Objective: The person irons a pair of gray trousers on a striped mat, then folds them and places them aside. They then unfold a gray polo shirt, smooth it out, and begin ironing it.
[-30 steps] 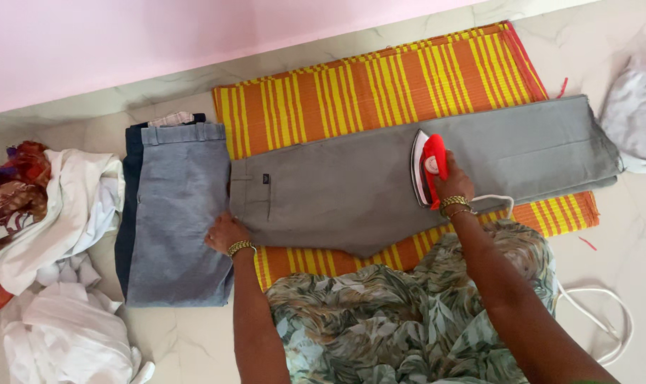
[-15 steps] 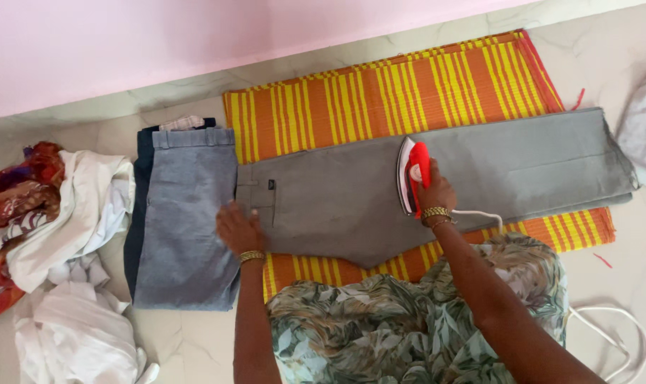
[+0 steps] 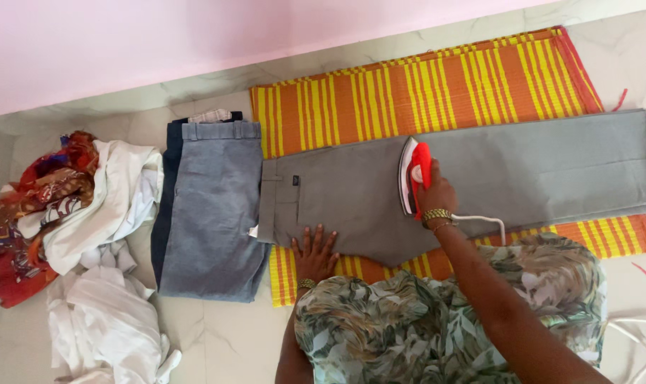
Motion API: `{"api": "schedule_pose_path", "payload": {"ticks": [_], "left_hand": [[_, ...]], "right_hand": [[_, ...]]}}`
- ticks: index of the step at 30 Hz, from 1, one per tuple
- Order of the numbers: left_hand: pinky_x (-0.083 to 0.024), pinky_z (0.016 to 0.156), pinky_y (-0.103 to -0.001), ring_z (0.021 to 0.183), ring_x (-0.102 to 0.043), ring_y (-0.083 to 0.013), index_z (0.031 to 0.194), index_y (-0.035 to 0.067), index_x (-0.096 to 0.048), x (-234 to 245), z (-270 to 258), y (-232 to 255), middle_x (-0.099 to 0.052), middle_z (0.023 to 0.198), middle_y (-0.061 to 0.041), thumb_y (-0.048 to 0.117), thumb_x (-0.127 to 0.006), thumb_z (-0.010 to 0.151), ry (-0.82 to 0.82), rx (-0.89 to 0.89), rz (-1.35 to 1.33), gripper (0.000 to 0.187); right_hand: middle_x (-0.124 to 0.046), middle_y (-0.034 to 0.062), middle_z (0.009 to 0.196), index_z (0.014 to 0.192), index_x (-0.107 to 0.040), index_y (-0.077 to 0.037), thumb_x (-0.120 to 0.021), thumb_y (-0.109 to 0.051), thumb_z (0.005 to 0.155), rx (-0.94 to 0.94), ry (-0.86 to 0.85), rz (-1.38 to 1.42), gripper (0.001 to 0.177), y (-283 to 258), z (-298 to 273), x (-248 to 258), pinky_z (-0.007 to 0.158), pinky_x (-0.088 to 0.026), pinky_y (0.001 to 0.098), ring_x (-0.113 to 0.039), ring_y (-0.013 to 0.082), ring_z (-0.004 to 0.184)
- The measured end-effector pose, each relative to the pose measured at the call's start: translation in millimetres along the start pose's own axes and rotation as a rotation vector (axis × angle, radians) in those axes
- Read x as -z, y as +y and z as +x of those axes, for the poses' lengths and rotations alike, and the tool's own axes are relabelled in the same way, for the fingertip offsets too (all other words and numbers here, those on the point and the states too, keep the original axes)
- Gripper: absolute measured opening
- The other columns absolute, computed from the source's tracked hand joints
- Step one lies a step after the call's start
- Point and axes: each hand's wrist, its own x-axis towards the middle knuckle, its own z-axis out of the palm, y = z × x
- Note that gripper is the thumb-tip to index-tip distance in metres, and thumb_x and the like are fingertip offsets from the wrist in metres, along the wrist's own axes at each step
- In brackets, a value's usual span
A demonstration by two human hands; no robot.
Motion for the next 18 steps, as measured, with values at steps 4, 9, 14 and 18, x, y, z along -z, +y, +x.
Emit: {"api": "schedule_pose_path", "payload": {"ticks": [4,9,14,18], "left_hand": [[-0.014,0.116,-0.072,0.155,-0.017,-0.0357,0.16,0.028,-0.032,-9,-1,-2,-0.02,0.17,-0.004,0.057,-0.049,0.097,0.016,0.014,-0.023,0.072],[-0.013,0.118,-0.07,0.155,-0.019,-0.0348,0.16,0.021,-0.033,-9,-1,0,-0.024,0.169,-0.005,0.059,-0.049,0.097,-0.006,0.046,-0.023,0.076],[-0.014,0.117,-0.071,0.154,-0.019,-0.0358,0.158,0.023,-0.036,-7,3,1,-0.025,0.168,-0.006,0.061,-0.05,0.095,0.013,0.035,-0.016,0.074],[-0.014,0.118,-0.071,0.155,-0.018,-0.035,0.158,0.028,-0.038,-2,-1,1,-0.025,0.169,-0.006,0.063,-0.05,0.095,0.073,0.016,-0.033,0.073]], "right_hand": [[-0.071,0.0177,0.09,0.155,-0.04,-0.026,-0.071,-0.032,0.086,0.041,0.053,0.037,0.076,-19,17,-6,0.063,-0.055,0.0547,-0.071,0.0406,0.078],[-0.071,0.0169,0.09,0.155,-0.041,-0.026,-0.071,-0.033,0.087,0.067,-0.018,0.06,0.075,-43,-32,4,0.064,-0.055,0.0555,-0.07,0.0417,0.078],[-0.071,0.0169,0.091,0.155,-0.042,-0.025,-0.069,-0.03,0.088,0.108,-0.018,0.065,0.073,-52,-49,-1,0.063,-0.055,0.0549,-0.07,0.0408,0.076],[-0.071,0.0163,0.09,0.156,-0.042,-0.024,-0.068,-0.027,0.088,0.14,0.028,0.108,0.072,-57,-24,-16,0.063,-0.054,0.0546,-0.07,0.0397,0.077]]}}
